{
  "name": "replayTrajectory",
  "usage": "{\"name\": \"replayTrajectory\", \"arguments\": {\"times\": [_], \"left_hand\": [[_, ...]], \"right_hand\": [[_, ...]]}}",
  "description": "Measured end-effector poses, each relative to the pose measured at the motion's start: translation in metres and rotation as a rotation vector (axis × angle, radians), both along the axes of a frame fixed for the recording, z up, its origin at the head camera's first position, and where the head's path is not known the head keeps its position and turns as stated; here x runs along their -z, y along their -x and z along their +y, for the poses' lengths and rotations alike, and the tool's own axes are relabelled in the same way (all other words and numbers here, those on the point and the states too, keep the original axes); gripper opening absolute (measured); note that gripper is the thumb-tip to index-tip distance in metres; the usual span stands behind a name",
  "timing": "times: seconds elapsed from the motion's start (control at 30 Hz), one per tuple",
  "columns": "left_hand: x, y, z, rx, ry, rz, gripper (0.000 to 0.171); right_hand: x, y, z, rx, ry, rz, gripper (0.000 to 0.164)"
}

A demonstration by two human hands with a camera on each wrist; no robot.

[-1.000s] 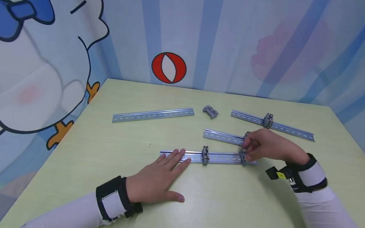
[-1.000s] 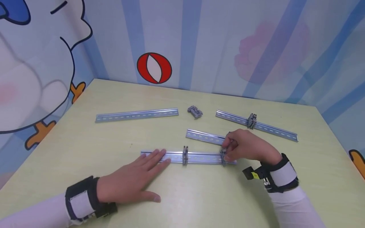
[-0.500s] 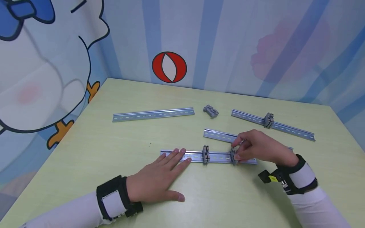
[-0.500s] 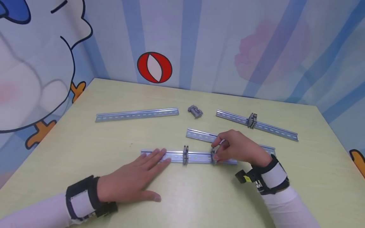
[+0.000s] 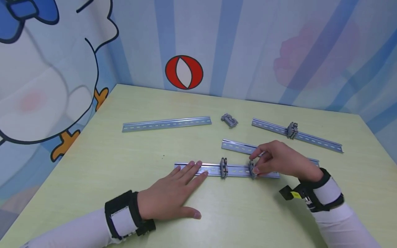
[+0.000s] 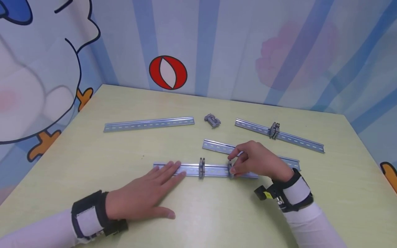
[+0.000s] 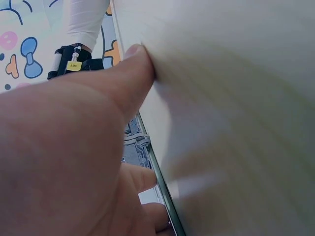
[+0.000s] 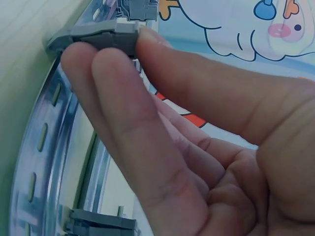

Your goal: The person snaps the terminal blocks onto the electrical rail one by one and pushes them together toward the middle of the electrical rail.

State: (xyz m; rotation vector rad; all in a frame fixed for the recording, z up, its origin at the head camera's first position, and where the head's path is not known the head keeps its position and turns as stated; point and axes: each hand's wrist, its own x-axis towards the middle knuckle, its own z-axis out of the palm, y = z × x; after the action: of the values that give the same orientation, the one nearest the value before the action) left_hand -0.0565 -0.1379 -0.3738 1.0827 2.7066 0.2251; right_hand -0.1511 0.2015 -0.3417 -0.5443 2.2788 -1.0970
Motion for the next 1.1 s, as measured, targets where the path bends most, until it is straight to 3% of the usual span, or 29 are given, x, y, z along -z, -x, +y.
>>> {"name": "replayTrajectory", "arguments": {"times": [0.57, 0.8, 1.1], "left_hand": [[-0.001, 0.000, 0.000, -0.003, 0.002, -0.005, 0.096], [-0.002, 0.000, 0.001, -0.005, 0.005, -0.017, 0.096], [-0.002, 0.000, 0.001, -0.005, 0.013, -0.009, 0.096]], "right_hand": [[0.002, -0.001, -0.002, 0.016, 0.054, -0.052, 0.037], [0.016, -0.001, -0.019, 0.054, 0.208, -0.159, 0.042], [0.029, -0.009, -0.045, 0.060, 0.359, -0.161, 0.040]]}}
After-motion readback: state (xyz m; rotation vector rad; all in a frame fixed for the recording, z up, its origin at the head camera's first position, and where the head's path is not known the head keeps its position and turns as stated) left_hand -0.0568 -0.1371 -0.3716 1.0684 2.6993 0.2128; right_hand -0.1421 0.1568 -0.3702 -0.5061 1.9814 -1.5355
